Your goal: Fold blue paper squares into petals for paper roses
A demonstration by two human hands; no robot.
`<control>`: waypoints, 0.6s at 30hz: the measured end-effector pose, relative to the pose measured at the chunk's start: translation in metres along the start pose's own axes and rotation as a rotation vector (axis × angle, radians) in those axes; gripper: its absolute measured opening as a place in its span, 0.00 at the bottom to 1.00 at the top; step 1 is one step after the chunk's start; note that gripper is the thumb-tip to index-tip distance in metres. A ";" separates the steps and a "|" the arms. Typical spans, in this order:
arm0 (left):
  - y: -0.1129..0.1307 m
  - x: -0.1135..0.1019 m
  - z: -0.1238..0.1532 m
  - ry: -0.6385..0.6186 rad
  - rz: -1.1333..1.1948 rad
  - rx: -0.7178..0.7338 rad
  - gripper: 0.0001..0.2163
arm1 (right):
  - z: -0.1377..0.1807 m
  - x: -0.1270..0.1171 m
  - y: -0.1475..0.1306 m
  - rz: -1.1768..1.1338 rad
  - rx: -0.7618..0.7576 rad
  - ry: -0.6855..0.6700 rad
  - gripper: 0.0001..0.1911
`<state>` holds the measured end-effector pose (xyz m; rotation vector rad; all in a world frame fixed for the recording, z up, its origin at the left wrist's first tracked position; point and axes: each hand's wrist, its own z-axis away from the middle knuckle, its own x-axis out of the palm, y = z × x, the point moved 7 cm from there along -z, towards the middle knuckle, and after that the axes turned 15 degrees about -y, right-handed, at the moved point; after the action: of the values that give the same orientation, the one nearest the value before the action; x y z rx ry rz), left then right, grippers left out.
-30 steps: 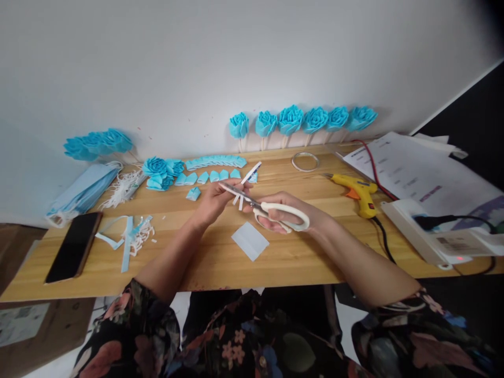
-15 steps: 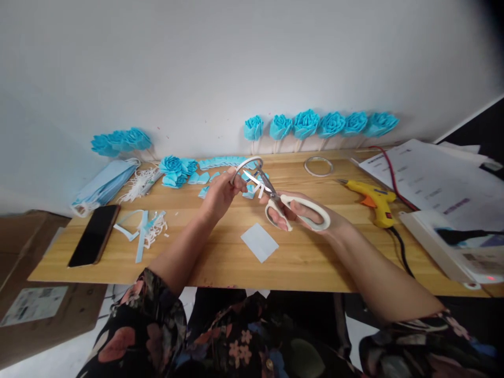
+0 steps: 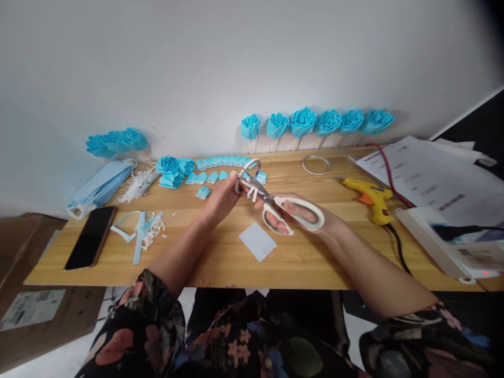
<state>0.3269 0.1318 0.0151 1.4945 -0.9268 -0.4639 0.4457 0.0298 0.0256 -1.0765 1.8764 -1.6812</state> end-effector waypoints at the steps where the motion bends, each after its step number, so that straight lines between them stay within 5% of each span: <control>1: -0.001 0.002 0.000 -0.015 -0.023 -0.011 0.29 | 0.000 0.000 0.001 -0.001 -0.006 -0.003 0.26; 7: -0.002 0.013 0.002 -0.139 -0.073 0.027 0.26 | 0.001 -0.003 0.004 -0.029 -0.004 0.003 0.26; 18: 0.003 0.011 0.006 -0.140 -0.230 0.029 0.25 | 0.000 -0.005 0.009 -0.139 0.000 -0.005 0.27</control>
<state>0.3280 0.1196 0.0199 1.6193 -0.8764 -0.7332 0.4464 0.0335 0.0156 -1.2355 1.8362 -1.7507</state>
